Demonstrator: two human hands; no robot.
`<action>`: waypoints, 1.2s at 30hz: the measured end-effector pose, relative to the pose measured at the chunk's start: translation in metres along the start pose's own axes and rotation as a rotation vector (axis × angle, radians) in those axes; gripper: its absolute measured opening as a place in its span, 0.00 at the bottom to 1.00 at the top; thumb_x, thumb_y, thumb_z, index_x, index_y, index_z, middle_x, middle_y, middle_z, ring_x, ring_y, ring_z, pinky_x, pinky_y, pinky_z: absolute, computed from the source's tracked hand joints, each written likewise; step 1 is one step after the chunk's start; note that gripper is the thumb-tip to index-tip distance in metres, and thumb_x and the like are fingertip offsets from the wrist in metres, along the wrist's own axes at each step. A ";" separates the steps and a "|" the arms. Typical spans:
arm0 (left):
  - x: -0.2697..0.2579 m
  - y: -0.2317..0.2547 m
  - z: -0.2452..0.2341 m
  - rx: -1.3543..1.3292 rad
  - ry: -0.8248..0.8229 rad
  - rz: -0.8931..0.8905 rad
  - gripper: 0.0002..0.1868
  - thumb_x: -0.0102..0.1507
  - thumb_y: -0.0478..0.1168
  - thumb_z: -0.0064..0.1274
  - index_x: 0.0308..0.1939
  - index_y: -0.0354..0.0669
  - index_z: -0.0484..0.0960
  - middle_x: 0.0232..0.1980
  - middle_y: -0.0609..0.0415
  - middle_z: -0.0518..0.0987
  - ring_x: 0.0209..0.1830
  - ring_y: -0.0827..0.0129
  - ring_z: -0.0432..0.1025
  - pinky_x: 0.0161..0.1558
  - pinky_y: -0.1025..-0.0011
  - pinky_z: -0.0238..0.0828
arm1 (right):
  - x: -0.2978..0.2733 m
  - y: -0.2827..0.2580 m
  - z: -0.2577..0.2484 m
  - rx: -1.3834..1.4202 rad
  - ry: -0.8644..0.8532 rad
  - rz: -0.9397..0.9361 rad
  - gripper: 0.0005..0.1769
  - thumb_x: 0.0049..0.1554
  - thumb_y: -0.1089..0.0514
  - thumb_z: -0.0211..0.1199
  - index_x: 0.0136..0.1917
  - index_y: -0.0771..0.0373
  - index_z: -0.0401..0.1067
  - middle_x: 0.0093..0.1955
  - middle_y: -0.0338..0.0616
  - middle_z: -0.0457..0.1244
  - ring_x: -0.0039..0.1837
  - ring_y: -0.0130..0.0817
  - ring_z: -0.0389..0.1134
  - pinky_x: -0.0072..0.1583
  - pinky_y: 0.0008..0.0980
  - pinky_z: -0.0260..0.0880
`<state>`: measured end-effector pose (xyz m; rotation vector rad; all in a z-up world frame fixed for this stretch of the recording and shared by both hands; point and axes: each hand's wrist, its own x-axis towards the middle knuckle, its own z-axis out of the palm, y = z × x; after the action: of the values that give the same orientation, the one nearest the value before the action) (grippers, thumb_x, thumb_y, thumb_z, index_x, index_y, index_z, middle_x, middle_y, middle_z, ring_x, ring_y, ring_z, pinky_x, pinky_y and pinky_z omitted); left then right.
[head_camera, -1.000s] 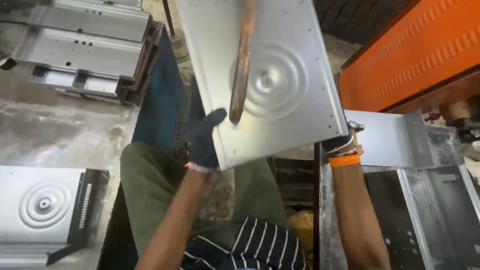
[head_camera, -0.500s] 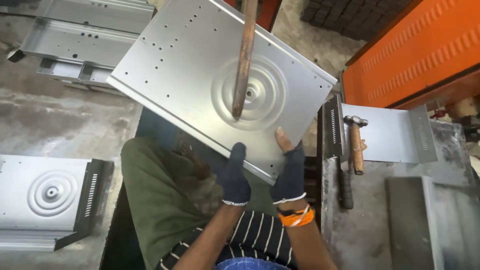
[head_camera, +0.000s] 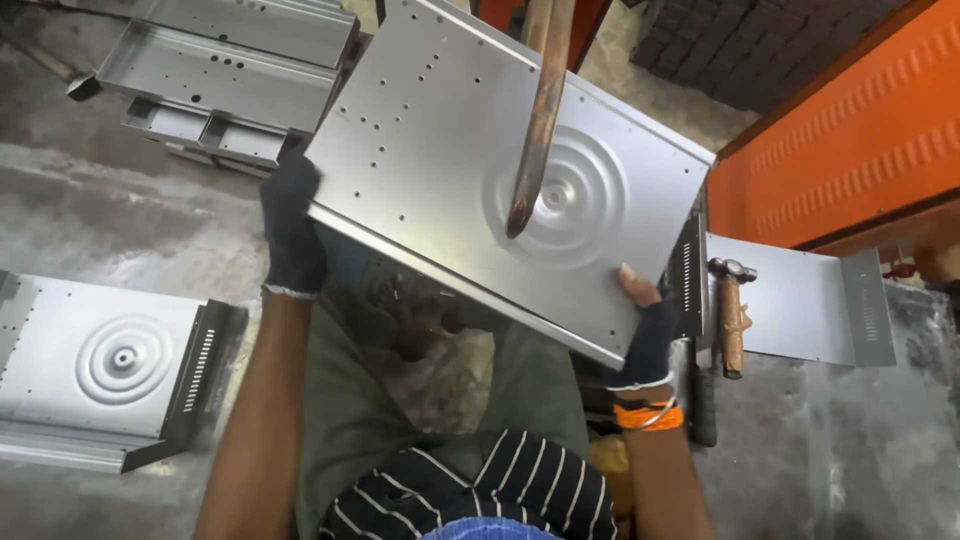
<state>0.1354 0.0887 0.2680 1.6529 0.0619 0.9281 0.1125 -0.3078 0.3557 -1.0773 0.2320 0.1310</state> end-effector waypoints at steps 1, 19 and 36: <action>-0.002 -0.020 -0.007 0.153 -0.167 -0.089 0.19 0.72 0.41 0.37 0.59 0.33 0.77 0.54 0.49 0.80 0.54 0.60 0.74 0.57 0.64 0.69 | 0.006 -0.001 -0.010 -0.038 0.002 -0.025 0.24 0.56 0.55 0.64 0.62 0.71 0.71 0.52 0.53 0.69 0.49 0.42 0.73 0.54 0.41 0.76; -0.030 0.127 0.138 -0.702 -0.002 -0.634 0.27 0.61 0.31 0.59 0.65 0.28 0.76 0.60 0.44 0.81 0.57 0.63 0.77 0.60 0.68 0.74 | 0.050 -0.089 -0.100 -0.066 -0.045 -0.228 0.23 0.60 0.58 0.62 0.64 0.76 0.69 0.58 0.56 0.69 0.55 0.43 0.73 0.60 0.39 0.76; -0.048 0.120 0.145 -0.636 0.036 -0.567 0.26 0.65 0.35 0.57 0.67 0.30 0.76 0.63 0.45 0.79 0.62 0.63 0.74 0.64 0.66 0.69 | 0.061 -0.116 -0.074 0.122 -0.311 -0.052 0.21 0.59 0.59 0.62 0.57 0.81 0.69 0.43 0.64 0.69 0.29 0.47 0.69 0.30 0.36 0.67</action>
<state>0.1378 -0.0900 0.3438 0.9462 0.2232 0.4672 0.1879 -0.4280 0.4063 -0.9269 -0.0677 0.2327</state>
